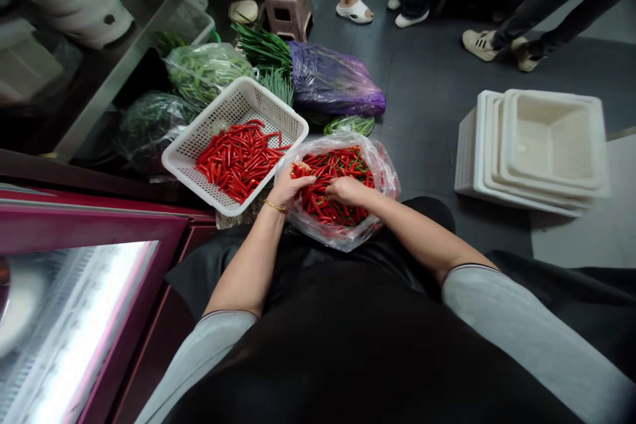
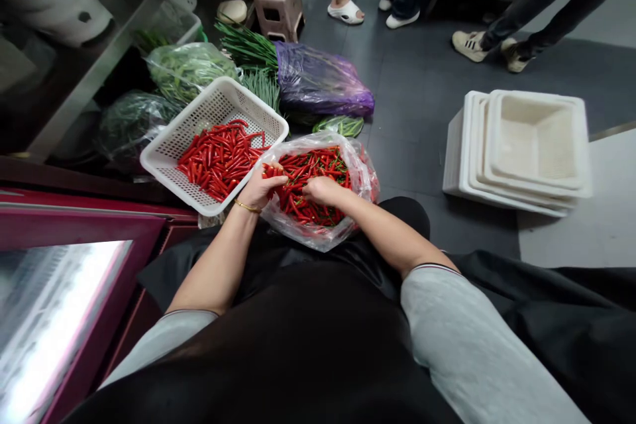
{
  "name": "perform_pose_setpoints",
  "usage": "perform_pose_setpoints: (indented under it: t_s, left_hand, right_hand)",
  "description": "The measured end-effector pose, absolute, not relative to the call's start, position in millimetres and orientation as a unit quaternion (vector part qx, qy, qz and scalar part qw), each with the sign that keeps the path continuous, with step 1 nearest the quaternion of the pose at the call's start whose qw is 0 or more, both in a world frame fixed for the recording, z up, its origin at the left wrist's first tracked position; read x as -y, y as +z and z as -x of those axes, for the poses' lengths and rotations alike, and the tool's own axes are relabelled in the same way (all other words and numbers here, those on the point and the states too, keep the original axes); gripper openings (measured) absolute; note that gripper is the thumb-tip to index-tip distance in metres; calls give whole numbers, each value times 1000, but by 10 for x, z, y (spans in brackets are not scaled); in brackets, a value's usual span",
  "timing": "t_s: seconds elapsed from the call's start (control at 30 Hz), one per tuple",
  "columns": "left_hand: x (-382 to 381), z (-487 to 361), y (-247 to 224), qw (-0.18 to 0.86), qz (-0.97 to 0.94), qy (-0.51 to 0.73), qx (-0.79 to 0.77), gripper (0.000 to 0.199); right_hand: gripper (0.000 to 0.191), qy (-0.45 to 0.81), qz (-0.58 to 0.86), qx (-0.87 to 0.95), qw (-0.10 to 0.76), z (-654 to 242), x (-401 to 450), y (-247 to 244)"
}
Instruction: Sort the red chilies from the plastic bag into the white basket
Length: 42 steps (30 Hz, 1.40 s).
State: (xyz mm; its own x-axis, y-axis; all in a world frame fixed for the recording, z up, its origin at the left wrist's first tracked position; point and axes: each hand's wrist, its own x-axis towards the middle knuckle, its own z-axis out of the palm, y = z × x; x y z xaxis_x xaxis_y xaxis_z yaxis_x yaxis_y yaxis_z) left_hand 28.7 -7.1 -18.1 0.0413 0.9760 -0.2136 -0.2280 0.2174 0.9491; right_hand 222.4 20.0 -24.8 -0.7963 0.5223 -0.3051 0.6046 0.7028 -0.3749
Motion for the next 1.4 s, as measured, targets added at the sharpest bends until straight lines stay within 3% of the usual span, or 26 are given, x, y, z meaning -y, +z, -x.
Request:
perform_pose_setpoints:
  t_s: [0.1, 0.27, 0.37, 0.57, 0.67, 0.77, 0.87, 0.97, 1.1, 1.23, 1.33, 1.4]
  left_hand:
    - [86, -367, -292, 638, -387, 468, -473, 38]
    - [62, -460, -399, 630, -382, 470, -487, 39]
    - [39, -451, -377, 605, -411, 476, -489, 36]
    - [28, -555, -275, 568, -504, 440, -480, 32]
    - [88, -620, -242, 599, -475, 430, -479, 35]
    - [158, -616, -207, 630, -417, 455, -471, 37]
    - [195, -565, -154, 584, -435, 475, -494, 36]
    - [220, -541, -99, 602, -466, 427, -488, 37]
    - [251, -569, -82, 682, -384, 391, -485, 35]
    - [218, -564, -81, 640, -456, 372, -494, 31]
    - [163, -550, -32, 650, -488, 369, -450, 30]
    - [136, -561, 18, 662, -470, 403, -423, 33]
  right_hand:
    - [24, -226, -335, -913, 59, -2476, -503, -152]
    - [21, -196, -450, -862, 127, -2719, -854, -35]
    - [22, -228, -462, -848, 122, -2702, -870, 4]
    - [20, -241, -381, -892, 21, -2620, -696, 286]
    - [24, -240, -373, -895, -54, -2574, -576, 376]
    - [26, -264, -374, -884, -98, -2533, -380, 348]
    - [26, -299, -359, -871, -153, -2512, -149, 244]
    - [27, -294, -388, -851, -196, -2530, -50, 142]
    - [27, -302, -363, -868, -153, -2581, -152, 133]
    - [26, -316, -301, -895, -91, -2548, -250, 261]
    - [24, -389, -312, -861, -98, -2437, -259, 311]
    - [27, -507, -339, -773, -172, -2322, -243, 274]
